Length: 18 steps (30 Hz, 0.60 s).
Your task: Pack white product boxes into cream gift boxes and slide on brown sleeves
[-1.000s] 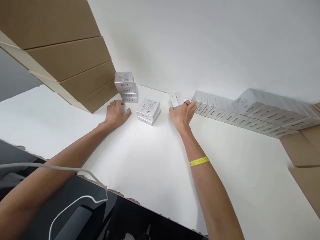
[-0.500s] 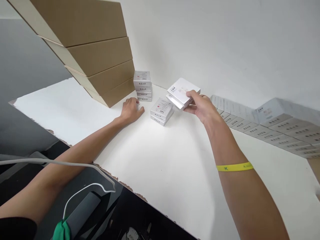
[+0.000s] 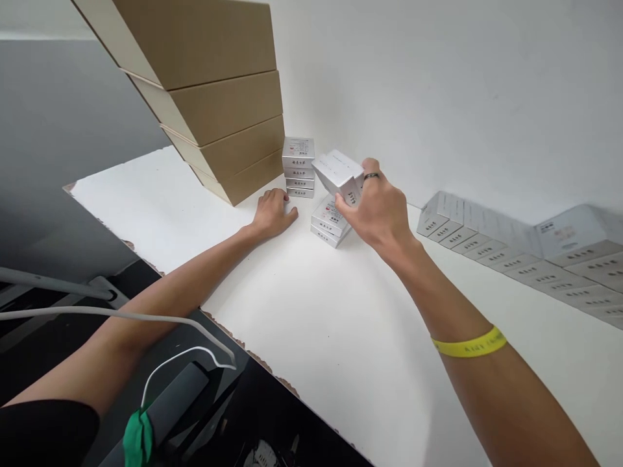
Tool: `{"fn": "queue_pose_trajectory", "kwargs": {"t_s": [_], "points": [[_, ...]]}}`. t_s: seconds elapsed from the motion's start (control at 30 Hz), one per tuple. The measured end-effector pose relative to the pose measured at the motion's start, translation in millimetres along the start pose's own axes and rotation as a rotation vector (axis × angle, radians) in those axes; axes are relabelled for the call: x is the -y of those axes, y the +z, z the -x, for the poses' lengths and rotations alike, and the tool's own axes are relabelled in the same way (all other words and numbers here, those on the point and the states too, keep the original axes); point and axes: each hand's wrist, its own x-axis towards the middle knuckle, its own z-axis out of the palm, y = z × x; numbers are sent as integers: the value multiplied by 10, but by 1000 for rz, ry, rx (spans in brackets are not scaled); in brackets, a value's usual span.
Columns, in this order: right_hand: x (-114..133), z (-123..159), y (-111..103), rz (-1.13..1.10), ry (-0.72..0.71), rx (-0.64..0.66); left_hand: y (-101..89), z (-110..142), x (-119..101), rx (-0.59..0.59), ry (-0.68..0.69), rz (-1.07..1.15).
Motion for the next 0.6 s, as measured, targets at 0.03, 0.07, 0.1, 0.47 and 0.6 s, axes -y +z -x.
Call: {"fn": "queue_pose_trajectory", "kwargs": {"t_s": [0.03,0.07,0.1,0.47,0.6], "points": [[-38,3,29,58,-64,6,-5,1,2,-7,0,34],[-88,5,55,98,-125,-2,-15,5,0,-13,3,76],[-147,10,75,117,-182,-24,-33,12,-5,-15,13,125],[-584,484,-112,-72,-1021,-187,-530,144,-388,507,521,780],[-604,768,-184,26,-1138,-287,-757,346,-713,643,641,629]]}}
